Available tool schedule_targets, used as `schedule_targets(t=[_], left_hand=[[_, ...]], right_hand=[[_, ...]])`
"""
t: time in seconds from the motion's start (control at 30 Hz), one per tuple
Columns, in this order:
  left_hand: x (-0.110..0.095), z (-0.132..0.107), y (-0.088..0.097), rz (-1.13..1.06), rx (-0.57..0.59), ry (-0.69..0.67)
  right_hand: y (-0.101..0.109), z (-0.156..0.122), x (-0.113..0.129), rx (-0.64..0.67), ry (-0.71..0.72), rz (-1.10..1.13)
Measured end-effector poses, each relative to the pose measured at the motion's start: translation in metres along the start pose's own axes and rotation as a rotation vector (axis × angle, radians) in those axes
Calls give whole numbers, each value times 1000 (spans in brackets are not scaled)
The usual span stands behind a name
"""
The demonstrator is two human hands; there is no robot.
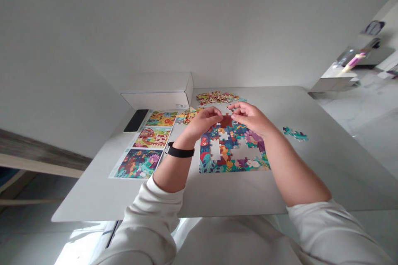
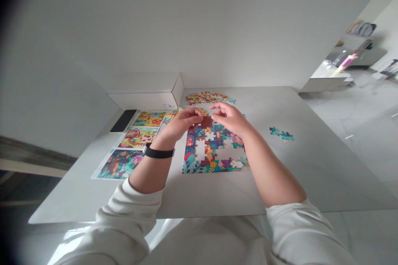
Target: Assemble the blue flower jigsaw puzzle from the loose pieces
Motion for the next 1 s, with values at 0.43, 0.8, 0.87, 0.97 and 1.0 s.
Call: schedule_targets(t=[0.43, 0.8, 0.87, 0.97, 1.0], left_hand=[[2, 5, 6, 44, -23, -6], [8, 9, -2, -61, 100, -62], [6, 8, -2, -68, 114, -75], [6, 8, -1, -26, 121, -81], [6, 8, -1, -1, 115, -85]], right_hand=[[-4, 1, -7, 49, -20, -21], [2, -2, 1, -19, 35, -51], [4, -7, 0, -15, 40, -46], [12, -19, -11, -54, 15, -45], [15, -24, -16, -74, 0, -46]])
Point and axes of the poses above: each hand's wrist, its own z-axis towards the middle knuckle, its own y-axis out of the back of the hand, x = y × z, the point moved 8 cm from there along z, towards the middle knuckle, and after that the axes turned 4 degrees about y, right-handed, at the moved point
